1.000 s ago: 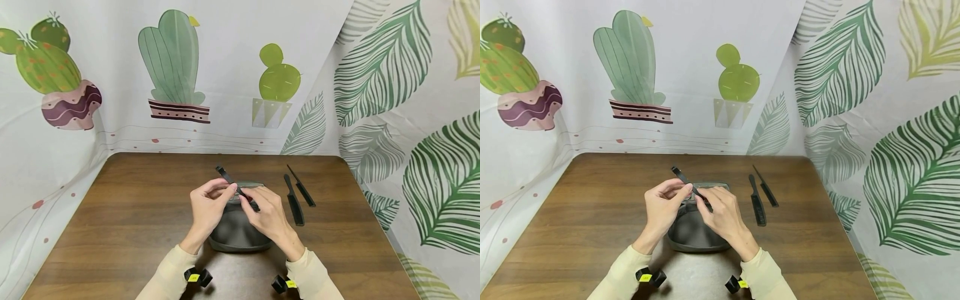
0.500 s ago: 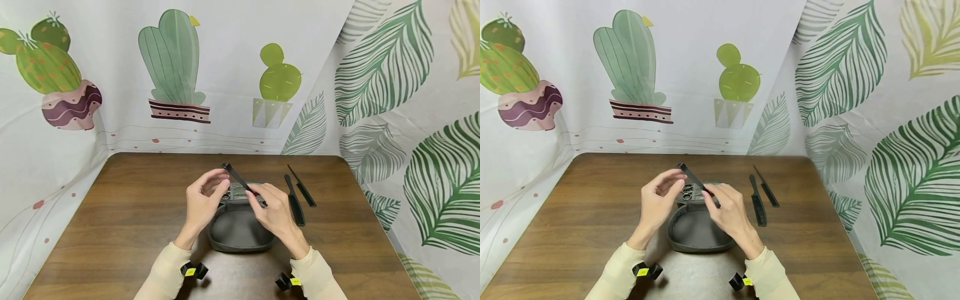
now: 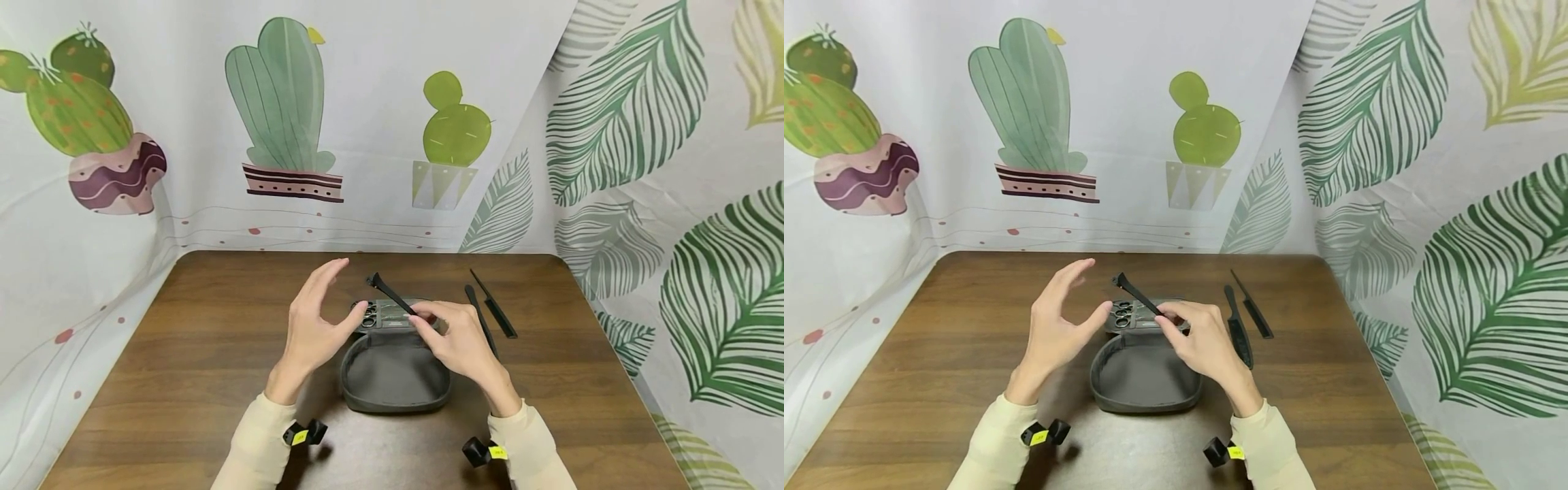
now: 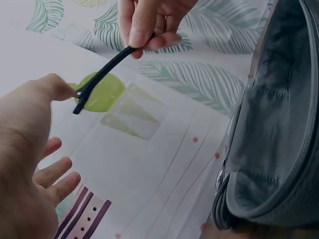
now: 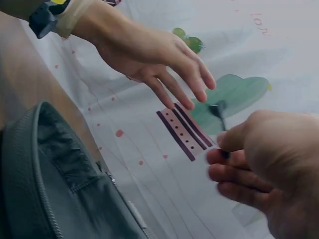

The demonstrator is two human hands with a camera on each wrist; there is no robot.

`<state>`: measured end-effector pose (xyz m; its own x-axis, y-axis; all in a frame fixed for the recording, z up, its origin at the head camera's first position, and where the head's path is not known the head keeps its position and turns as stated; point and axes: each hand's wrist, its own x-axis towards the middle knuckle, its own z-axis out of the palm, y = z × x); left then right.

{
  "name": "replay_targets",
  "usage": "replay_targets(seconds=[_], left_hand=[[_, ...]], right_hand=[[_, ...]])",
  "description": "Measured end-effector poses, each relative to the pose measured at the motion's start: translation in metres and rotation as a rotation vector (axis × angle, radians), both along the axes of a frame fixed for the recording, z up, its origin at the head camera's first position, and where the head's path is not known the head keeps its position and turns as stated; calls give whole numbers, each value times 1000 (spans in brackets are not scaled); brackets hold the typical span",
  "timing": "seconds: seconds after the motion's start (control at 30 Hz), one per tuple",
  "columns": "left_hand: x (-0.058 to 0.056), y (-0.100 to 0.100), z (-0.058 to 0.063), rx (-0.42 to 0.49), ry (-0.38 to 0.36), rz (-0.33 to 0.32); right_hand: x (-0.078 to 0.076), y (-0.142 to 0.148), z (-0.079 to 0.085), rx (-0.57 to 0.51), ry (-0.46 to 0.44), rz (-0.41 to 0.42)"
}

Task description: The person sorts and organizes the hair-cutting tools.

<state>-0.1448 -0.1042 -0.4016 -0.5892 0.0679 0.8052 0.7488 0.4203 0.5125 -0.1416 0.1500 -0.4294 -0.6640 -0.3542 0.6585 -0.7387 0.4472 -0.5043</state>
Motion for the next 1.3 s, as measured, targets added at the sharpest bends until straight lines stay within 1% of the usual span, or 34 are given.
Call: replay_targets(seconds=[0.13, 0.3, 0.37, 0.43, 0.6, 0.73, 0.87, 1.0, 1.13, 1.3], left_hand=[[-8, -4, -9, -137, 69, -25], [-17, -7, -22, -293, 132, -61], [-18, -6, -24, -336, 154, -66], [-18, -4, -26, -368, 177, -68], [-16, 1, -26, -407, 239, -70], [-15, 1, -28, -440, 260, -69], [-14, 2, -29, -493, 258, -69], [-12, 2, -30, -547, 243, -43], [-10, 2, -31, -579, 228, -20], [-9, 3, -33, -619, 213, -19]], right_hand=[[-1, 7, 1, 30, -151, 31], [-2, 14, 1, -11, -395, 97], [-2, 15, 1, -17, -463, 110], [-2, 17, 1, -3, -497, 122], [-2, 21, 3, 35, -537, 160], [-2, 23, 4, 47, -590, 182], [-2, 25, 5, 63, -614, 200], [-1, 26, 5, 80, -613, 201], [0, 26, 6, 86, -625, 197], [0, 27, 3, 81, -614, 197]])
